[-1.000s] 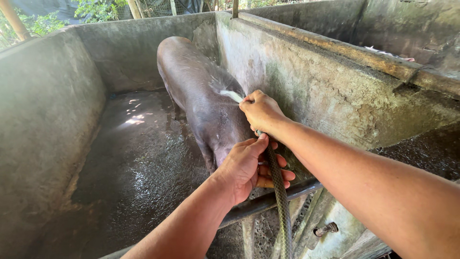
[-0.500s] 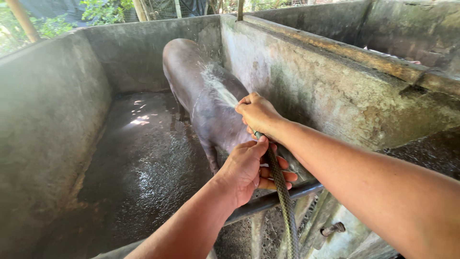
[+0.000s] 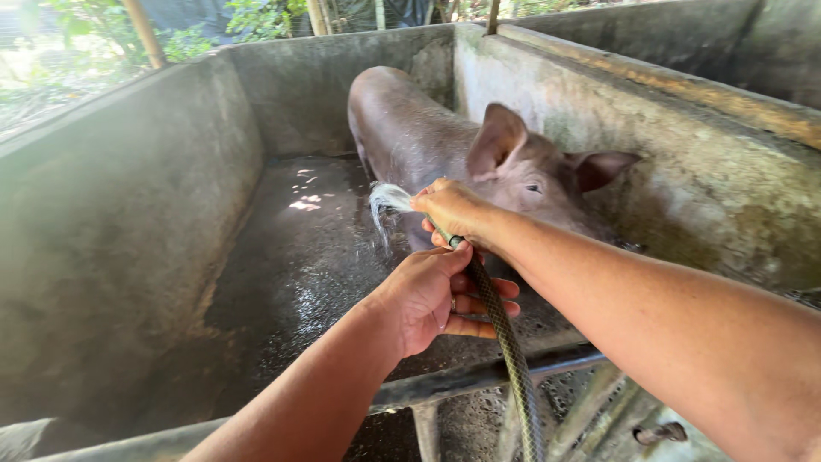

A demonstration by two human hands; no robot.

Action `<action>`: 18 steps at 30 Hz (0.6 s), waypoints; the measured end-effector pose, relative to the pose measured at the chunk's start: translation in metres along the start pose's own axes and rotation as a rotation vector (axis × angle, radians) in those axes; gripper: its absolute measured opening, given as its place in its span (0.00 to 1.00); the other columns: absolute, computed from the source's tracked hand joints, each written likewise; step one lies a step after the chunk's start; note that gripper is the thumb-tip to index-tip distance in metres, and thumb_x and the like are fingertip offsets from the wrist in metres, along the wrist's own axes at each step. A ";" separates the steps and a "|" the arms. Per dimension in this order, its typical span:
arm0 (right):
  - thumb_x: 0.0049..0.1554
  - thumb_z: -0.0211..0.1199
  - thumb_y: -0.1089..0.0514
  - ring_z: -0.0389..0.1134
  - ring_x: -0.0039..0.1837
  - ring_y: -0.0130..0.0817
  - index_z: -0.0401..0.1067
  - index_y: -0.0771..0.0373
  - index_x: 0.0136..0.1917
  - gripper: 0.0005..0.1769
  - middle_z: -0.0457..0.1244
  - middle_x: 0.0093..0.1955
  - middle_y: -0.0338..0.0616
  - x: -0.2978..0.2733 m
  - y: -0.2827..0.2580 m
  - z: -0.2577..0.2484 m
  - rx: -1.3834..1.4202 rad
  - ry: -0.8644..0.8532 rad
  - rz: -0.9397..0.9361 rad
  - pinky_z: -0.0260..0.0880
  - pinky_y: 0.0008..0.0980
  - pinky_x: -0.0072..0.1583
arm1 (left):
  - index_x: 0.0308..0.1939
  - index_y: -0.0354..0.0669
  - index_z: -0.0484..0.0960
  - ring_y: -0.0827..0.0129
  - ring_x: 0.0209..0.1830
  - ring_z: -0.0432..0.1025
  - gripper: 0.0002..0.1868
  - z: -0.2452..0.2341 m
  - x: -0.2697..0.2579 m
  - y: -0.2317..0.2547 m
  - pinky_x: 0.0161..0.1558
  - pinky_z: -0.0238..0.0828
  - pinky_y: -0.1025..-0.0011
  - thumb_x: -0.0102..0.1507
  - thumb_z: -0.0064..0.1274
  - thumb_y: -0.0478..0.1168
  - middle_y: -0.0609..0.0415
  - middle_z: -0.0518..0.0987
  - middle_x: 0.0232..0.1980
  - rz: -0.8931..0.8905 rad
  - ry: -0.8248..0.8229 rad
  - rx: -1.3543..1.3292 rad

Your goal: The person uses a hose to spray water on a pig inside a concrete pen. The person directs the water stream over the pig's back, head, and sides while the pig moves around the enclosure.

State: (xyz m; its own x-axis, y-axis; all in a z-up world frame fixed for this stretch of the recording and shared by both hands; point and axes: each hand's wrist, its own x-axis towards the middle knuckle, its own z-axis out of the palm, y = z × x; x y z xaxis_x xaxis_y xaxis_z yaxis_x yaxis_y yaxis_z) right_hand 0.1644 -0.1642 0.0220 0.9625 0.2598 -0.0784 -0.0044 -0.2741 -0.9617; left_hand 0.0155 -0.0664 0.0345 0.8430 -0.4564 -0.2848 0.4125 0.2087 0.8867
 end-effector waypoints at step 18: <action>0.58 0.61 0.54 0.61 0.25 0.37 0.68 0.65 0.56 0.17 0.64 0.33 0.49 0.022 -0.010 0.052 -0.159 -0.031 -0.074 0.59 0.38 0.26 | 0.53 0.40 0.72 0.49 0.48 0.81 0.22 -0.031 -0.025 0.002 0.49 0.80 0.47 0.75 0.27 0.51 0.40 0.84 0.49 0.064 0.086 0.018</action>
State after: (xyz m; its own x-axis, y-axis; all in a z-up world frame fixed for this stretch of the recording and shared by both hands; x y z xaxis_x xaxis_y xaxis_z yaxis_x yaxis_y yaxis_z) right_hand 0.1715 -0.1073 0.0162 0.9496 0.3128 -0.0195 0.1115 -0.3954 -0.9117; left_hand 0.0056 -0.0280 0.0319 0.8944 -0.3662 -0.2568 0.3511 0.2193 0.9103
